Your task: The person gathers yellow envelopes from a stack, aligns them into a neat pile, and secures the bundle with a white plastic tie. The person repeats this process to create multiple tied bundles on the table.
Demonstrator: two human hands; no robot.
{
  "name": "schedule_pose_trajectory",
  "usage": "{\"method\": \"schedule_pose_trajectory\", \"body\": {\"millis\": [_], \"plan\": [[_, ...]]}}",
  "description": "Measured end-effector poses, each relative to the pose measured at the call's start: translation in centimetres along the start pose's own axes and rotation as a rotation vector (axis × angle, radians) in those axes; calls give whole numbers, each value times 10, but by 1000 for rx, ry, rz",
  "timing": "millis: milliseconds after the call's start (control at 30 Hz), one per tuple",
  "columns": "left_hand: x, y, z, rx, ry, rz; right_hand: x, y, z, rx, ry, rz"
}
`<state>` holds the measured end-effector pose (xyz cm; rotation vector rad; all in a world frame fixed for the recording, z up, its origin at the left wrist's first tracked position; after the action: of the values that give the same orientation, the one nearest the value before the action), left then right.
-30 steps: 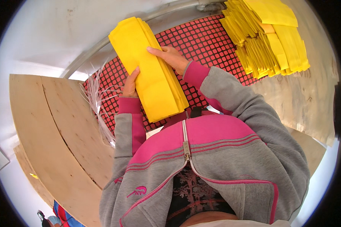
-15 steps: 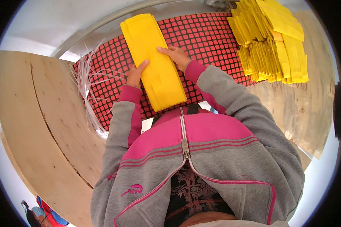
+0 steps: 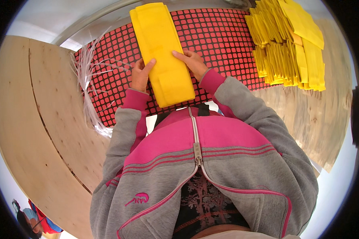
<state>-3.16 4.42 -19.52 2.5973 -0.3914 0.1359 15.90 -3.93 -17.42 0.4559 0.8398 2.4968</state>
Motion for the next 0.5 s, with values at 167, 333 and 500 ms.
{"method": "schedule_pose_trajectory", "body": {"millis": [167, 333, 500], "plan": [[-9, 11, 6, 66, 46, 55, 2, 6, -10, -73, 39, -67], [-43, 30, 12, 122, -70, -53, -1, 13, -15, -197, 199, -51], [-109, 61, 7, 242, -197, -313, -23, 9, -21, -233, 277, -131]]}}
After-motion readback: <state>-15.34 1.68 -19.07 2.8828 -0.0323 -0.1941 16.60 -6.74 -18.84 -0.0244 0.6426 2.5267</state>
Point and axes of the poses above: each hand's wrist, its own y-axis away from the middle knuckle, its own x-axis out of the palm, z = x × y, the point moved 2 cm from there along -y, towards the middle knuckle, and after that the axes turned 6 degrees about -z, right-handed, at the moved point
